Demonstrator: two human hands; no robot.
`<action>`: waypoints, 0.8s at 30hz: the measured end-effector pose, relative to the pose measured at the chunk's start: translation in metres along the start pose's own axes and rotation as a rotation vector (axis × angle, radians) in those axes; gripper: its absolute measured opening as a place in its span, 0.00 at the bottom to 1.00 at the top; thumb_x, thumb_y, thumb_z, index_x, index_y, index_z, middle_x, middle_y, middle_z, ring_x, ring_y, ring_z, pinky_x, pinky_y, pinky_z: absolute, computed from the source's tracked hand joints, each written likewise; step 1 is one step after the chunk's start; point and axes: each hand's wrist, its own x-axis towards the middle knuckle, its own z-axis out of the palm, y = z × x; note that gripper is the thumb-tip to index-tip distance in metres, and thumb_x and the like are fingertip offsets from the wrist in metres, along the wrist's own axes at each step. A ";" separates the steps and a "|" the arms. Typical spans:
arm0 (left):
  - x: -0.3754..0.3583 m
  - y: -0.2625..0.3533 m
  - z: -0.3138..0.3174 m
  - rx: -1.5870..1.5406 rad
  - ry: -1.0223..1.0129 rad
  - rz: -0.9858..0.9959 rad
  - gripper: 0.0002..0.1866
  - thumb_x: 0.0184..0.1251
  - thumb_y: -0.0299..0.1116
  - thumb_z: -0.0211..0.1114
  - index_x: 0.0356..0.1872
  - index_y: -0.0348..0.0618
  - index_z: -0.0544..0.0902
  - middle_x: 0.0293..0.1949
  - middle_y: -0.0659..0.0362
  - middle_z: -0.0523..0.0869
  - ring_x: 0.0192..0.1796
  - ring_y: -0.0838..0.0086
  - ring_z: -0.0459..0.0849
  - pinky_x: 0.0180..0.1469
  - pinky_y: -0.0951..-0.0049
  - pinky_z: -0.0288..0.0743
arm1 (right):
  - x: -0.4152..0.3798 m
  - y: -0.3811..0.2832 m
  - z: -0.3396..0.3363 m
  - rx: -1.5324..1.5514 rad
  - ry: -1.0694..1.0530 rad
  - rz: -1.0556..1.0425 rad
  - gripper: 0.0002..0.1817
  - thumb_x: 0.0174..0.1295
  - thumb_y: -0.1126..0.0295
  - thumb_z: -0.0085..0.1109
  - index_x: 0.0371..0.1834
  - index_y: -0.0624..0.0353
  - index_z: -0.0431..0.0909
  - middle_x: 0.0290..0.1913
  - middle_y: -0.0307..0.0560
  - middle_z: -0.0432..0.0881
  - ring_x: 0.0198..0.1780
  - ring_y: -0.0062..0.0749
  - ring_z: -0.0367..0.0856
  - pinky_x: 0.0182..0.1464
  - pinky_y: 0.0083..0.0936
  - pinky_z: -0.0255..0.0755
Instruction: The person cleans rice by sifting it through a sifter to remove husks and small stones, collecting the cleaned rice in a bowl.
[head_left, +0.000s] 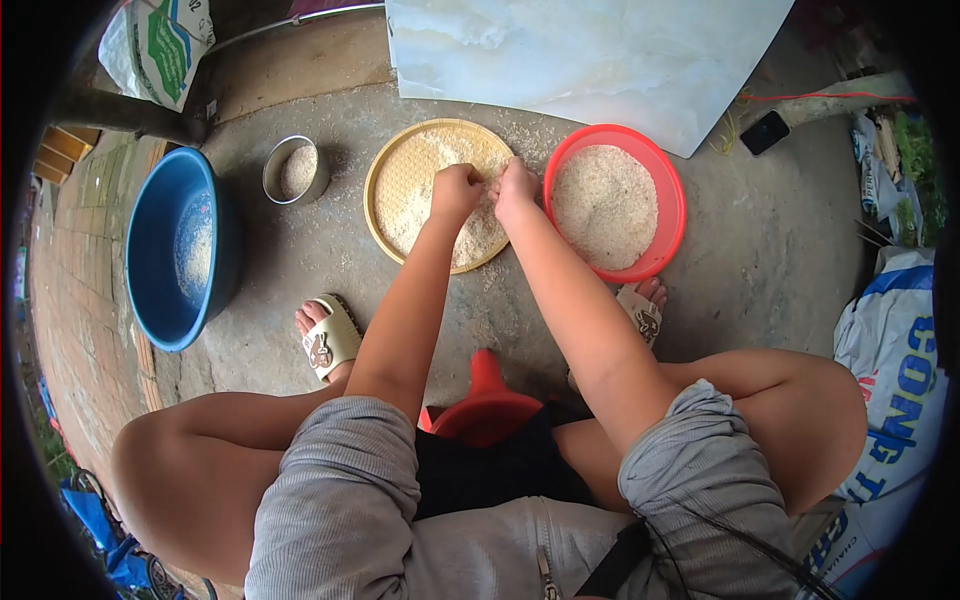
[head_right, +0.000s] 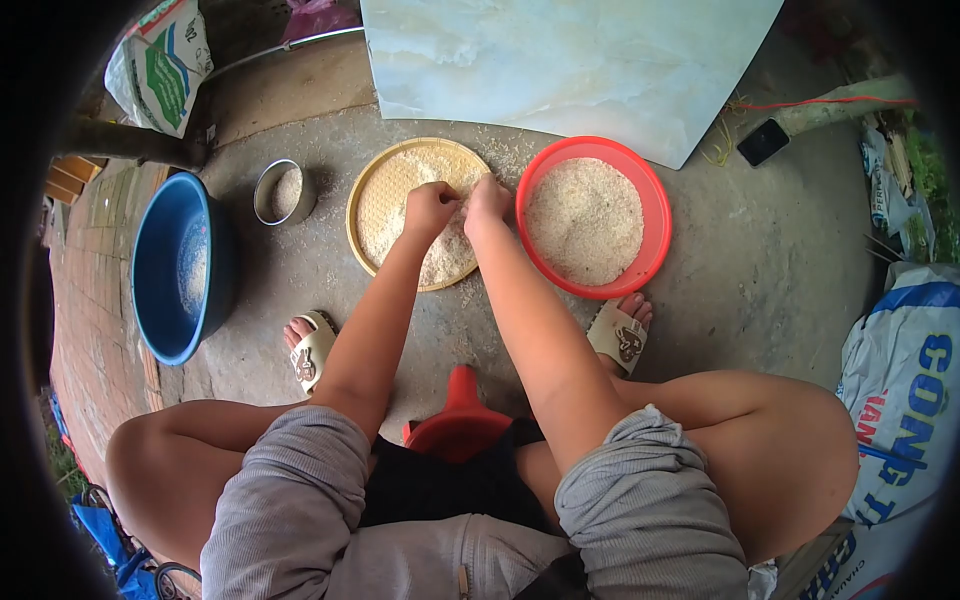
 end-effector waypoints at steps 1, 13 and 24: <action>0.003 0.006 -0.010 -0.214 -0.006 -0.187 0.05 0.49 0.25 0.64 0.29 0.38 0.84 0.28 0.54 0.85 0.31 0.66 0.83 0.38 0.72 0.76 | -0.002 -0.001 -0.001 -0.001 -0.002 0.000 0.15 0.58 0.64 0.45 0.14 0.51 0.61 0.11 0.31 0.56 0.11 0.21 0.54 0.15 0.21 0.51; 0.036 0.067 -0.077 -1.292 0.049 -0.579 0.20 0.72 0.46 0.47 0.48 0.38 0.73 0.38 0.57 0.81 0.39 0.73 0.78 0.47 0.70 0.71 | -0.042 -0.044 0.052 0.280 -0.348 -0.043 0.17 0.64 0.65 0.37 0.36 0.70 0.72 0.30 0.51 0.77 0.31 0.36 0.79 0.39 0.31 0.77; 0.047 0.038 -0.113 -2.295 0.295 -0.288 0.25 0.75 0.44 0.34 0.61 0.35 0.62 0.61 0.46 0.68 0.62 0.59 0.69 0.63 0.63 0.66 | -0.112 -0.039 0.085 -0.623 -0.792 -1.327 0.13 0.63 0.69 0.48 0.44 0.63 0.80 0.47 0.56 0.80 0.51 0.44 0.79 0.53 0.29 0.70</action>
